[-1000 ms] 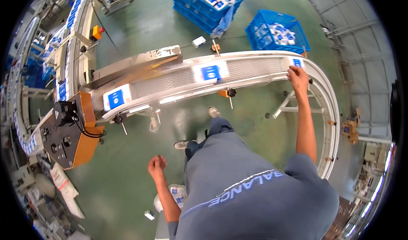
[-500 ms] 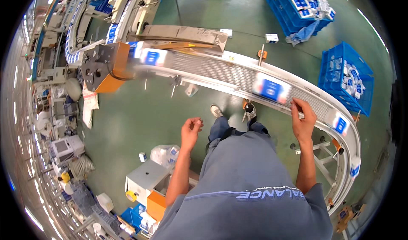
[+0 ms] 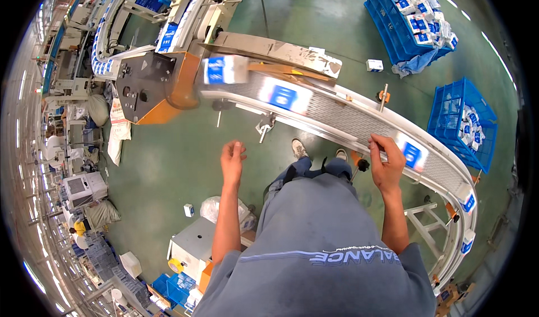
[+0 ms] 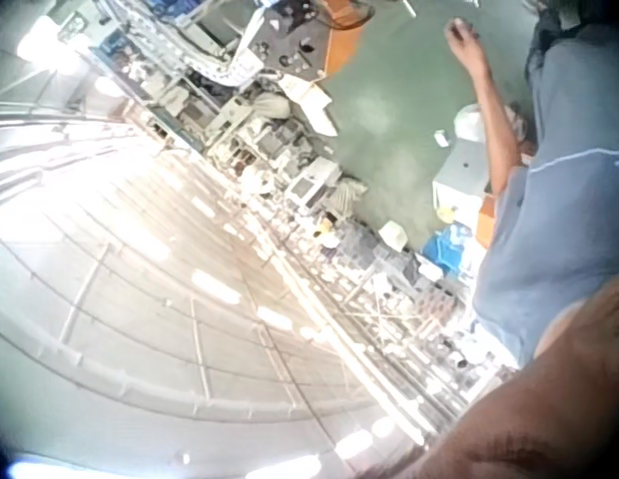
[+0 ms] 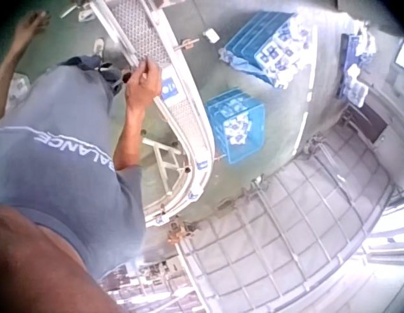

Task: The person arranges small blue and white boxes on a curved conveyor belt in a factory setting. They pick up boxes from the floor and place them onto the belt, occasionally using a white cloth to wipe the boxes or the belt surface.

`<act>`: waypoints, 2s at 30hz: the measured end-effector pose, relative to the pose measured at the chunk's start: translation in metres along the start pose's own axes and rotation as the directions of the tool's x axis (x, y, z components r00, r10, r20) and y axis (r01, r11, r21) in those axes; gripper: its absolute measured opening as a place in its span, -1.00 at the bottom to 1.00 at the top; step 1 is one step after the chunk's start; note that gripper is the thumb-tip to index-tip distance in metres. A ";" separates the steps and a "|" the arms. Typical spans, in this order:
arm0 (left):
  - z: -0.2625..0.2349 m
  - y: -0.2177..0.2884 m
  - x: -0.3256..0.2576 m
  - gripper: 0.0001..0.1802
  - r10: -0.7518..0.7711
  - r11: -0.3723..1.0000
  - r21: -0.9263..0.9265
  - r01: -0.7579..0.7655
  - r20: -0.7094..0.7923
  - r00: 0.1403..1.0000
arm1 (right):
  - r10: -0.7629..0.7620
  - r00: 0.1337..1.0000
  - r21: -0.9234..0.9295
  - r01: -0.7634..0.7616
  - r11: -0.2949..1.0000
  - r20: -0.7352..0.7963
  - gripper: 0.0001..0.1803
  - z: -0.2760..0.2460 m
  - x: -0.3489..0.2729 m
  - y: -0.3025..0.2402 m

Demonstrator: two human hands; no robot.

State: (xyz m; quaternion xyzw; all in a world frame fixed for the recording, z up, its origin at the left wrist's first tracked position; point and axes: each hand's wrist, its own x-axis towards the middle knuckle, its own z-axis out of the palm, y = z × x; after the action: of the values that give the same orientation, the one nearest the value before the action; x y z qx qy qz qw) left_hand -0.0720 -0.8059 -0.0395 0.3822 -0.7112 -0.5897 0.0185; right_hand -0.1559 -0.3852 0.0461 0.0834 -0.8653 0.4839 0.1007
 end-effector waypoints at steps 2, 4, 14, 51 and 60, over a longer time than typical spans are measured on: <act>-0.014 -0.004 0.019 -0.51 -0.001 1.000 -0.014 0.001 -0.019 1.000 | -0.004 1.000 -0.005 0.004 1.000 -0.002 -0.82 0.015 0.005 -0.015; -0.025 -0.009 0.036 -0.46 -0.007 1.000 -0.025 0.005 -0.051 0.999 | -0.019 1.000 -0.010 0.019 1.000 -0.003 -0.81 0.027 0.008 -0.027; -0.060 -0.012 0.125 -0.38 0.129 0.936 0.334 -0.113 -0.025 0.991 | -0.065 0.998 -0.259 0.061 0.964 -0.006 -0.73 0.013 0.074 0.000; -0.010 0.042 0.146 -0.60 -0.081 0.848 0.521 0.098 -0.055 0.995 | 0.714 0.495 0.082 -0.845 0.529 0.496 -0.71 0.042 0.205 0.195; 0.004 0.056 0.138 -0.60 0.016 0.902 0.428 0.048 -0.146 0.989 | 0.713 0.499 0.127 -0.852 0.509 0.493 -0.66 0.048 0.202 0.197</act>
State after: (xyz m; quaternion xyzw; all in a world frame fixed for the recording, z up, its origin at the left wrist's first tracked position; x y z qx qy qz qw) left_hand -0.2009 -0.8801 -0.0515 0.4247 -0.8175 -0.3886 -0.0192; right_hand -0.4032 -0.3334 -0.0886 -0.2176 -0.7036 0.5960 -0.3199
